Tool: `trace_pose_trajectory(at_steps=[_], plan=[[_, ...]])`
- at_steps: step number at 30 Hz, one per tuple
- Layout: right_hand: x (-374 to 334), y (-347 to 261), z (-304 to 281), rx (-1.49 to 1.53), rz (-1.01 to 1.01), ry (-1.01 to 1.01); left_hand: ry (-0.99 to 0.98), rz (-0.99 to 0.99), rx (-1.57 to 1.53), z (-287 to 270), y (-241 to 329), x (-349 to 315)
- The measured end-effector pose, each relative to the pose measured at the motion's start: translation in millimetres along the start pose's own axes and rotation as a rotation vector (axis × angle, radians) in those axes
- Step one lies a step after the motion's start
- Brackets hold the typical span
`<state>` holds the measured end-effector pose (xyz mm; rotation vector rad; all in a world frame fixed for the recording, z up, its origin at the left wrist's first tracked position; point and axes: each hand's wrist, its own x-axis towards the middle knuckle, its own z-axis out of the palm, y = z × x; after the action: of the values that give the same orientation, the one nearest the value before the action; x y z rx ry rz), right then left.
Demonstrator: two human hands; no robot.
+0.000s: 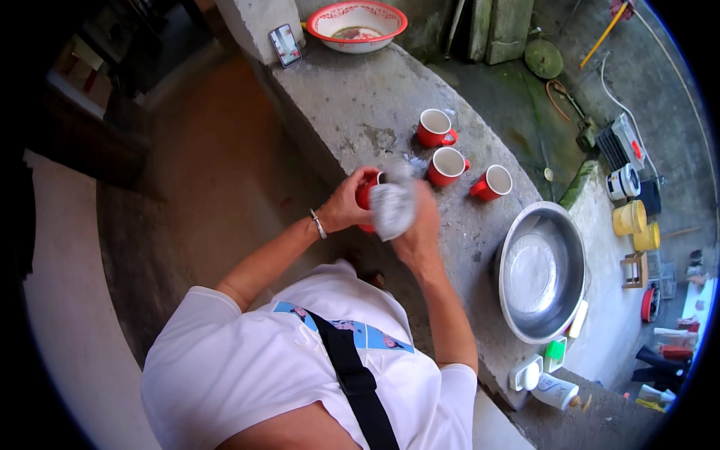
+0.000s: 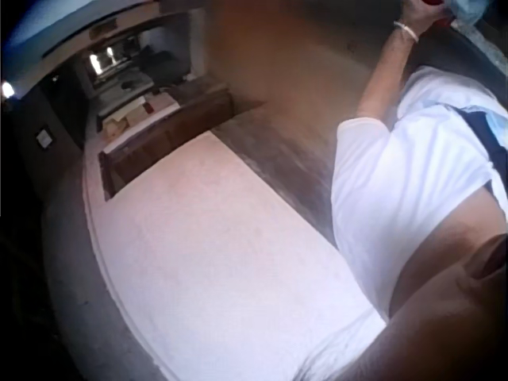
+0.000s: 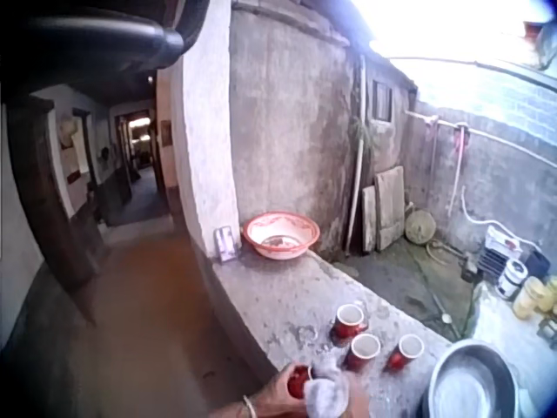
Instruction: The person dries several red ceramic mugs using a white cloth. They wipe the exterior and interior of each mug thoroughly, handling them one at a time, and place the dried mugs on a concrete ledge next to a metal basin.
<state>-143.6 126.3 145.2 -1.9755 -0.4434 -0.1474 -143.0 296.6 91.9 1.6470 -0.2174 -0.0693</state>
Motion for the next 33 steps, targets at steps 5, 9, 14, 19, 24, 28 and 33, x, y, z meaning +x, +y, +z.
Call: trace_pose_trajectory(at_steps=[5, 9, 14, 19, 24, 28, 33], plan=[[-10, -6, -1, 0.264, 0.22, -0.348, -0.19, 0.317, 0.454, -11, 38, -5], [-23, 8, 8, 0.753, 0.456, -0.195, -0.364, 0.356, 0.484, -14, 49, 8], [-22, 4, 11, 1.42, 0.676, 0.029, -0.079, 0.376, 0.161, -11, 53, 10], [-33, 14, 32, 1.389, 0.529, 0.146, 0.013, 0.18, -0.108, -2, 43, 17], [-24, 35, 8, 0.141, -0.218, -0.317, -0.193, -0.248, -0.503, -8, 26, 42], [-18, 63, 3, -0.25, -0.596, -0.393, -0.375, -0.547, -0.672, -14, 18, 48], [-35, 38, 12, 0.361, 0.291, -0.068, -0.31, -0.353, -0.843, -6, 23, 30]])
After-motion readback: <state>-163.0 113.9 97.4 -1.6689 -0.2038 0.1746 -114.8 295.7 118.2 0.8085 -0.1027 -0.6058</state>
